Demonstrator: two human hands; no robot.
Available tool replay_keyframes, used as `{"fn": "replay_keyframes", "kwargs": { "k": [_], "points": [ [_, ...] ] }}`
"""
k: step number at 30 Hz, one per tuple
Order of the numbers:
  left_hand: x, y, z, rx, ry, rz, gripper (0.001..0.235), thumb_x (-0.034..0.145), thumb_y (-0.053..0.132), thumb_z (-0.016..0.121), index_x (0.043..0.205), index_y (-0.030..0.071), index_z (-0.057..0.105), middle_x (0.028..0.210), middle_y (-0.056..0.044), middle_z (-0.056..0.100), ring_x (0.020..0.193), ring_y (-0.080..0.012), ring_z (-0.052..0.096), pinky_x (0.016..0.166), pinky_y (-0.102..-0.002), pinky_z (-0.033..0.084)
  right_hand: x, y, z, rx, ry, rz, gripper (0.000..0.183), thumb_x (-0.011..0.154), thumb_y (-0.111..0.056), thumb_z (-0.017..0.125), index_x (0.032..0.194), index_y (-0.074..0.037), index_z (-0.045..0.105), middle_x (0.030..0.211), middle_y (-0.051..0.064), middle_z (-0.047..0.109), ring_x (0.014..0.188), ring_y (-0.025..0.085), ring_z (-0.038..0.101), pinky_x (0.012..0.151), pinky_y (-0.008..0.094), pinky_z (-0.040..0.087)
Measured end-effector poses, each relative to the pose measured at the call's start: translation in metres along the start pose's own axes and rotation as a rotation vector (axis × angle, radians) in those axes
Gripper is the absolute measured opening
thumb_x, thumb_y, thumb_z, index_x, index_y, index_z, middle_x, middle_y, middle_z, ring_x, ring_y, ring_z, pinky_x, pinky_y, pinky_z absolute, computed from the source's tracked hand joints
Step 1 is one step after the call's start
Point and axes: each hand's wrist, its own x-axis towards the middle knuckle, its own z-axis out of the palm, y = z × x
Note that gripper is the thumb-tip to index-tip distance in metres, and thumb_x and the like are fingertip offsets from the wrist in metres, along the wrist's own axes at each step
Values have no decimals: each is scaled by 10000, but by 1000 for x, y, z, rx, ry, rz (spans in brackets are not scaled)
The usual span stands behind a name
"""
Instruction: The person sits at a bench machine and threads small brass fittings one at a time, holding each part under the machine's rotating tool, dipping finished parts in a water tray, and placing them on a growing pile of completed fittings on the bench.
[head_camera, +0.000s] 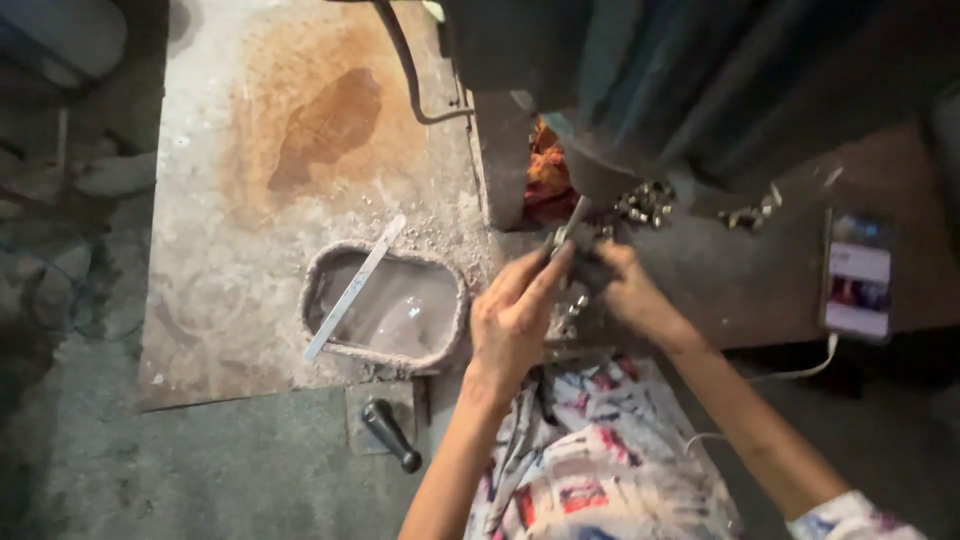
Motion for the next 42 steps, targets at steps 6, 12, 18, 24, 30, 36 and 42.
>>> {"fn": "replay_keyframes", "kwargs": {
  "k": [6, 12, 18, 24, 30, 36, 42],
  "points": [
    [-30, -28, 23, 247, -361, -393, 511, 824, -22, 703, 1300, 162, 722, 986, -122, 685, 986, -307, 685, 804, -417, 559, -18, -85, 12, -123, -30, 110, 347, 889, -1, 558, 1213, -11, 682, 986, -7, 696, 895, 82, 609, 799, 277, 536],
    [-30, 5, 0, 87, -151, -364, 357, 886, 147, 721, 1239, 104, 691, 1062, -104, 657, 974, -319, 667, 787, -405, 537, -69, -39, -97, -525, -943, 54, 577, 733, -30, 640, 1310, -27, 630, 1279, 146, 662, 1252, 276, 573, 1068, 398, 422],
    [-50, 8, -7, 153, -188, -411, 352, 901, 155, 704, 1251, 132, 682, 1044, -80, 676, 985, -299, 667, 791, -411, 535, -13, -30, -241, 319, 104, 205, 314, 1119, -254, 610, 1139, 58, 645, 1138, 184, 724, 1009, 273, 679, 994, 404, 519],
    [-55, 16, -9, 151, -120, -407, 352, 901, 144, 700, 1252, 128, 681, 1038, -93, 665, 969, -306, 663, 790, -412, 535, -28, -117, -39, -684, -165, 397, 520, 730, 84, 593, 1206, -99, 698, 1008, 140, 762, 844, 299, 730, 705, 406, 583],
    [-59, 24, 7, -33, -68, -450, 326, 864, 152, 779, 1180, 95, 720, 1075, -72, 718, 933, -258, 719, 805, -355, 576, -55, -11, -5, -1127, -193, -242, 603, 620, 63, 666, 1217, 112, 596, 1177, 352, 640, 1049, 396, 674, 932, 372, 562],
    [-3, 34, 20, -315, 131, -495, 302, 928, 35, 731, 1229, 31, 710, 1154, -102, 694, 944, -189, 745, 710, -305, 617, -18, -83, 25, 47, 36, 140, 426, 1014, -30, 610, 1439, -18, 627, 1144, 59, 667, 943, 110, 578, 775, 282, 486],
    [18, 24, 13, -400, 172, -370, 313, 974, 11, 701, 1286, 33, 699, 1170, -101, 707, 993, -171, 735, 858, -283, 624, -10, -65, 45, 73, 255, -167, 335, 1055, -60, 553, 1382, -21, 616, 1228, 4, 680, 1106, 84, 626, 935, 247, 537]
  ]
}}
